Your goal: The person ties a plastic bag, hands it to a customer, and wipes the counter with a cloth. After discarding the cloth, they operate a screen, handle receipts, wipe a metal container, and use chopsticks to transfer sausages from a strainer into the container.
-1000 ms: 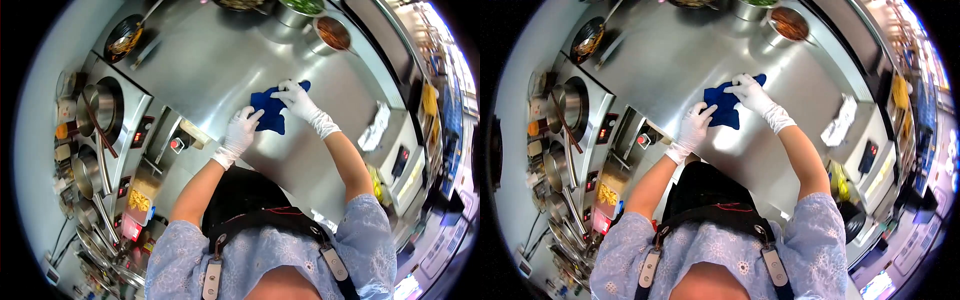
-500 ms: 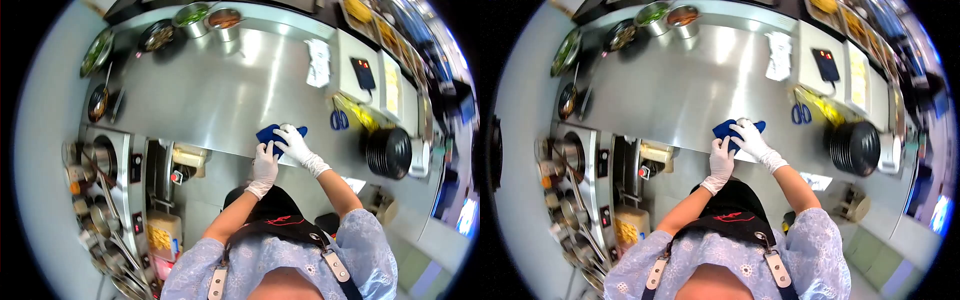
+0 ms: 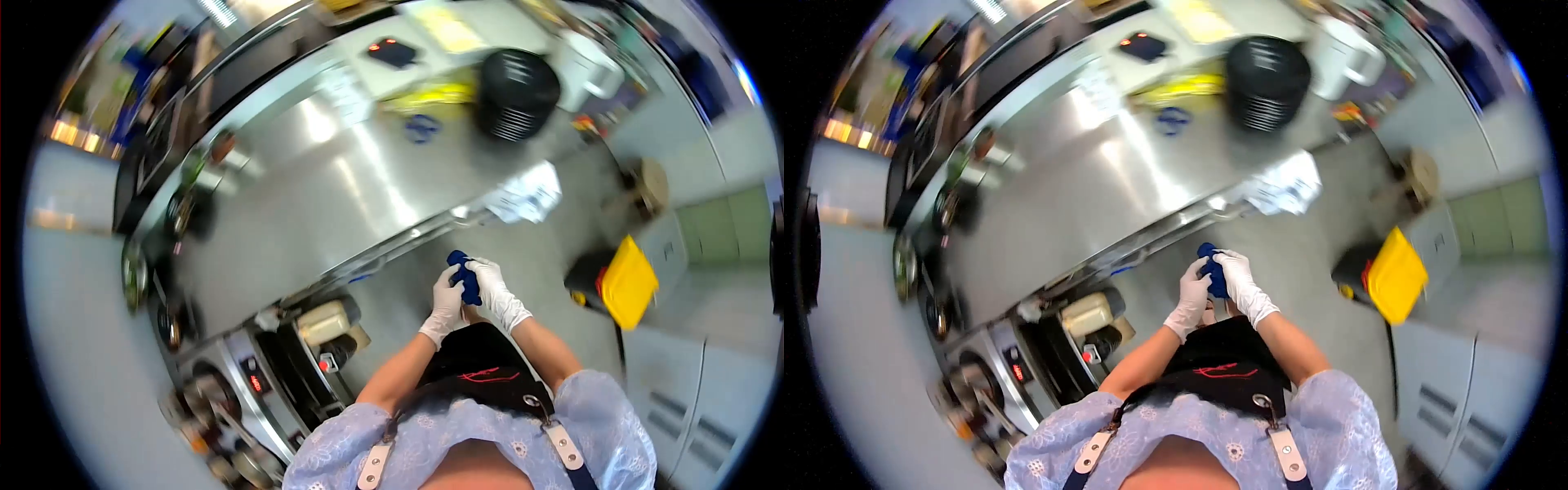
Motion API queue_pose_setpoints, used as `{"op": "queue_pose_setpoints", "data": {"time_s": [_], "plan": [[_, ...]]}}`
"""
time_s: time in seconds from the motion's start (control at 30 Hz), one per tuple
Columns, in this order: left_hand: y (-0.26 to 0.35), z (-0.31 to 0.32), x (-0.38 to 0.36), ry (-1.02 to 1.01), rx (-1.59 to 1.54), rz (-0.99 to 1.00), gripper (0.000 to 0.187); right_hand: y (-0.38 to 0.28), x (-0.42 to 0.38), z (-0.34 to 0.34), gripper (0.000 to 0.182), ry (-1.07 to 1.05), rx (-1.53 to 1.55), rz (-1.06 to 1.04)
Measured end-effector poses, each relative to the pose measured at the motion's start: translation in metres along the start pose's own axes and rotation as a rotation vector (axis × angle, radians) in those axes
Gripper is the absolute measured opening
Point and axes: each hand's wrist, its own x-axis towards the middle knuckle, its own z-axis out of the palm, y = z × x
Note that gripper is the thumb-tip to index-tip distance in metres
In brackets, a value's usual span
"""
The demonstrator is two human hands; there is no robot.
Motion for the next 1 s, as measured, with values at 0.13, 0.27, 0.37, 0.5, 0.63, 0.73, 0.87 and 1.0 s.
{"op": "queue_pose_setpoints", "data": {"time_s": [0.13,0.27,0.37,0.5,0.63,0.73,0.87,1.0], "plan": [[-0.007,0.074,-0.034,-0.388,0.114,-0.228,0.044,0.006,-0.047,-0.108,0.022,0.195,0.277,0.014],[-0.024,0.164,-0.075,-0.707,0.206,-0.296,0.042,0.022,-0.092,-0.209,0.015,0.374,0.514,-0.153],[-0.055,0.238,-0.104,-0.918,0.397,-0.138,0.042,0.024,-0.126,-0.287,0.020,0.397,0.749,-0.107],[-0.103,0.337,-0.150,-1.033,0.423,-0.185,0.038,0.048,-0.136,-0.406,0.021,0.420,0.928,-0.292],[-0.108,0.420,-0.208,-1.107,0.434,-0.341,0.038,0.033,-0.190,-0.484,0.018,0.503,1.008,-0.294],[-0.099,0.466,-0.234,-1.189,0.473,-0.304,0.039,0.028,-0.210,-0.528,0.024,0.474,1.039,-0.348],[-0.124,0.513,-0.240,-1.259,0.480,-0.344,0.044,0.013,-0.224,-0.566,0.025,0.467,1.071,-0.418],[-0.153,0.554,-0.239,-1.299,0.458,-0.420,0.047,0.019,-0.209,-0.620,0.021,0.450,1.084,-0.405]]}}
